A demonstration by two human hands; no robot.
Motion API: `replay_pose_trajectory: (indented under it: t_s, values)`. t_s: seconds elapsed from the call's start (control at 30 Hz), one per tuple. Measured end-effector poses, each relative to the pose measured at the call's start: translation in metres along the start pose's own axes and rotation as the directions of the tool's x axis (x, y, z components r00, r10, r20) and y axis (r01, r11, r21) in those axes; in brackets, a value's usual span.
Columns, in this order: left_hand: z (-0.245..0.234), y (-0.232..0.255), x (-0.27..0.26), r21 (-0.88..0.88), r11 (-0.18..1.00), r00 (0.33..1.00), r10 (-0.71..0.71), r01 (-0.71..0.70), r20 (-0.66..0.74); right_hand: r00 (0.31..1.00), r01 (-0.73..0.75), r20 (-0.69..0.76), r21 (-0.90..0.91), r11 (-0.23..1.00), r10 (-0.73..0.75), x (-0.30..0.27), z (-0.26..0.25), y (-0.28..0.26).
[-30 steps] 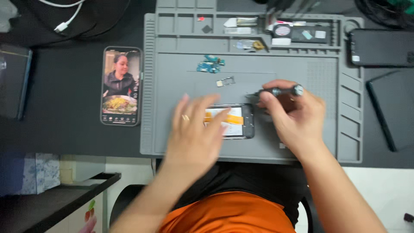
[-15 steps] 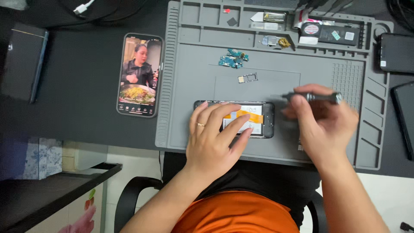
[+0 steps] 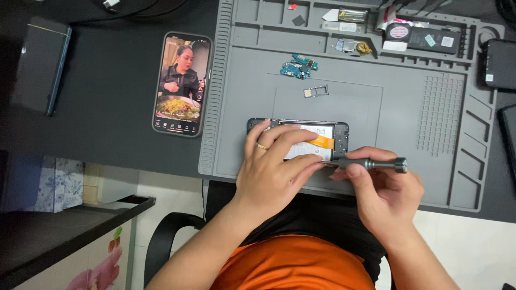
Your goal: The person uses a screwdriver to remove screws from the back of a disassembled smartphone. They then use a prying tool to carefully lift and separate the back cover from the phone's frame while a video plays on a nearby phone.
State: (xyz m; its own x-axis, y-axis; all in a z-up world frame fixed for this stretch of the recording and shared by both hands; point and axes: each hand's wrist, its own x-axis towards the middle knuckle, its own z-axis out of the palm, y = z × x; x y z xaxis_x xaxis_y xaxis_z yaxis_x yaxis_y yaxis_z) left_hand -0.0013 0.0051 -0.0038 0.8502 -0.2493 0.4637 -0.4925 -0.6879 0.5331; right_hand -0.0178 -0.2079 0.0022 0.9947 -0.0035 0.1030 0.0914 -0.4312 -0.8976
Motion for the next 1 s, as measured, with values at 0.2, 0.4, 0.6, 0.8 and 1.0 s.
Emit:
replay_pose_trajectory:
  t_s: [0.2, 0.4, 0.6, 0.8, 1.0]
  values:
    - [0.0001, 0.0006, 0.0000, 0.002, 1.000, 0.999, 0.012, -0.012, -0.034, 1.000, -0.002, -0.002, -0.024, 1.000, 0.002, 0.0002, -0.0003, -0.0019]
    - [0.0001, 0.0017, -0.0003, 0.016, 1.000, 1.000, 0.009, -0.009, -0.018, 1.000, 0.023, -0.011, -0.009, 1.000, -0.023, -0.0002, 0.0007, -0.0047]
    - [0.0008, 0.0025, 0.0001, 0.021, 1.000, 0.999, 0.020, -0.019, -0.048, 0.996, 0.094, -0.010, 0.025, 0.995, -0.093, 0.0017, 0.0016, -0.0047]
    - [0.0016, 0.0022, -0.0010, 0.040, 0.999, 0.999, 0.021, -0.019, -0.045, 0.999, 0.054, 0.007, -0.050, 0.997, -0.053, 0.0015, 0.0013, -0.0050]
    - [0.0015, 0.0025, -0.0005, 0.039, 0.999, 0.998, 0.030, -0.028, -0.049, 0.996, 0.084, -0.016, -0.006, 0.996, -0.084, 0.0004, 0.0015, -0.0028]
